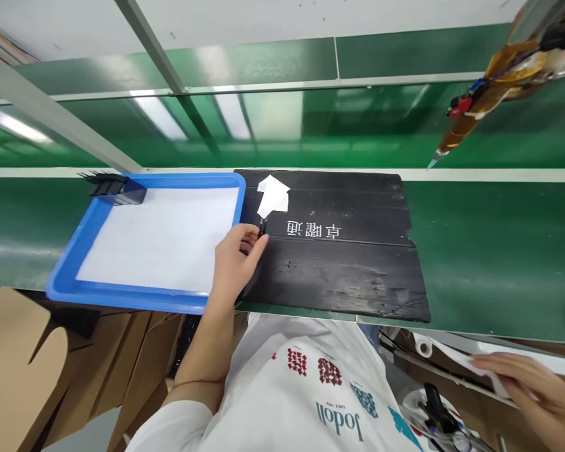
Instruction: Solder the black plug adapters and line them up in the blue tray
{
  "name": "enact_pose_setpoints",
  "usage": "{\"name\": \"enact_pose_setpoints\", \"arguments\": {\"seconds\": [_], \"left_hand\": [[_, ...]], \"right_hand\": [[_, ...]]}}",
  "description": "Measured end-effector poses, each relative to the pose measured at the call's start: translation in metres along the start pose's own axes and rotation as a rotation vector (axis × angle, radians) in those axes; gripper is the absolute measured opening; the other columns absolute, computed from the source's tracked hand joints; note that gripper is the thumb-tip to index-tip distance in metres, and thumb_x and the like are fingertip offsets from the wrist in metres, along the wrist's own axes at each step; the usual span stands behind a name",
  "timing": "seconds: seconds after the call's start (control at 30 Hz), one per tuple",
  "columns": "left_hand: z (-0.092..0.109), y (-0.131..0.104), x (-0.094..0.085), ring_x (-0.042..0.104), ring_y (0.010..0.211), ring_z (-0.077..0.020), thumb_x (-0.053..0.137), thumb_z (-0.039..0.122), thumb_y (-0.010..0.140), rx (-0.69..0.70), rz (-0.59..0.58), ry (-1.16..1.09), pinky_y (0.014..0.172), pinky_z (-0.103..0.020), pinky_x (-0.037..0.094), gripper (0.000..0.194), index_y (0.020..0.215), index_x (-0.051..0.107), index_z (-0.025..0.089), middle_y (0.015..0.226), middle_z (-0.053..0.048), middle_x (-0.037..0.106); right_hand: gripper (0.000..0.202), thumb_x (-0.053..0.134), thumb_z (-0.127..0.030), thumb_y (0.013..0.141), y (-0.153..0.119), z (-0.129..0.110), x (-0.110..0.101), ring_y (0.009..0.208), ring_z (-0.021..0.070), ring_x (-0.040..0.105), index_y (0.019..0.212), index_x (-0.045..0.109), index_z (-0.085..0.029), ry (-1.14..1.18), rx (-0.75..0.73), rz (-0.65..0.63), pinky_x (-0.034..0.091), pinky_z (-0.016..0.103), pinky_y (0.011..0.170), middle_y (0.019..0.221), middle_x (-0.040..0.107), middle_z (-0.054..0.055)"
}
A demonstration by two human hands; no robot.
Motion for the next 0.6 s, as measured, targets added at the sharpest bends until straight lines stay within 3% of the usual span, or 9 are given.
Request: {"name": "enact_pose_setpoints", "arguments": {"seconds": [0.1, 0.17, 0.2, 0.27, 0.37, 0.43, 0.5, 0.6], "left_hand": [[-0.007, -0.012, -0.028, 0.061, 0.075, -0.0129, 0.064, 0.036, 0.084, -0.049, 0.138, -0.018, 0.063, -0.023, 0.053, 0.016, 0.084, 0.06, 0.021, 0.079, 0.0, 0.063], [-0.007, -0.017, -0.043, 0.062, 0.076, -0.0131, 0.064, 0.036, 0.083, -0.05, 0.194, -0.014, 0.064, -0.024, 0.054, 0.016, 0.084, 0.06, 0.021, 0.08, 0.0, 0.062], [-0.007, -0.02, -0.05, 0.062, 0.077, -0.013, 0.064, 0.036, 0.083, -0.042, 0.223, -0.01, 0.064, -0.024, 0.055, 0.016, 0.084, 0.06, 0.021, 0.079, 0.0, 0.062], [-0.009, -0.026, -0.066, 0.062, 0.076, -0.0129, 0.065, 0.036, 0.083, -0.028, 0.281, 0.008, 0.064, -0.024, 0.055, 0.016, 0.083, 0.06, 0.02, 0.078, 0.0, 0.061], [-0.015, -0.042, -0.09, 0.061, 0.073, -0.0125, 0.068, 0.035, 0.081, -0.014, 0.365, 0.039, 0.063, -0.024, 0.055, 0.016, 0.081, 0.061, 0.02, 0.076, 0.001, 0.06], [-0.02, -0.056, -0.107, 0.06, 0.07, -0.0123, 0.07, 0.034, 0.08, -0.02, 0.426, 0.063, 0.064, -0.025, 0.054, 0.016, 0.08, 0.061, 0.021, 0.075, 0.001, 0.059], [-0.022, -0.069, -0.122, 0.058, 0.068, -0.0125, 0.071, 0.034, 0.08, -0.043, 0.493, 0.088, 0.065, -0.027, 0.053, 0.017, 0.079, 0.06, 0.021, 0.073, 0.002, 0.058], [-0.021, -0.084, -0.139, 0.057, 0.066, -0.0138, 0.073, 0.036, 0.079, -0.075, 0.591, 0.101, 0.066, -0.03, 0.054, 0.02, 0.08, 0.059, 0.021, 0.071, 0.002, 0.056]], "right_hand": [[0.018, 0.054, -0.043, 0.083, 0.032, -0.026, 0.0, 0.082, 0.0353, 0.07, 0.083, 0.067, -0.056, 0.052, 0.059, 0.1, 0.053, 0.059, 0.074, 0.083, 0.073, 0.003], [0.021, 0.05, -0.038, 0.087, 0.076, -0.054, 0.023, 0.093, 0.0328, 0.07, 0.092, 0.068, -0.047, 0.042, 0.016, 0.076, 0.056, 0.054, 0.076, 0.096, 0.075, 0.003], [0.024, 0.049, -0.035, 0.087, 0.101, -0.069, 0.042, 0.099, 0.0323, 0.07, 0.098, 0.069, -0.041, 0.032, -0.046, 0.038, 0.057, 0.053, 0.077, 0.105, 0.074, 0.004], [0.037, 0.042, -0.023, 0.086, 0.147, -0.1, 0.093, 0.107, 0.0309, 0.068, 0.112, 0.069, -0.029, -0.015, -0.199, -0.173, 0.057, 0.051, 0.087, 0.12, 0.071, 0.007], [0.049, 0.041, -0.004, 0.077, 0.186, -0.142, 0.158, 0.109, 0.0353, 0.065, 0.12, 0.064, -0.01, -0.193, -0.311, -0.286, 0.053, 0.055, 0.093, 0.129, 0.064, 0.019], [0.048, 0.042, 0.0, 0.076, 0.178, -0.177, 0.197, 0.102, 0.0373, 0.064, 0.121, 0.061, -0.003, -0.243, -0.363, -0.382, 0.055, 0.054, 0.086, 0.127, 0.062, 0.027], [0.042, 0.037, 0.0, 0.083, 0.136, -0.23, 0.232, 0.093, 0.0348, 0.065, 0.118, 0.06, 0.0, -0.13, -0.535, -0.544, 0.057, 0.051, 0.076, 0.116, 0.064, 0.032], [0.024, 0.046, -0.008, 0.089, 0.045, -0.307, 0.26, 0.076, 0.021, 0.065, 0.096, 0.068, -0.013, 0.029, -0.802, -0.731, 0.057, 0.032, 0.066, 0.093, 0.073, 0.014]]}}
Point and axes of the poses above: each hand's wrist, its own y-axis towards the middle knuckle, its own x-axis out of the palm, z = x × y, the point moved 8 cm from there along y, towards the middle knuckle
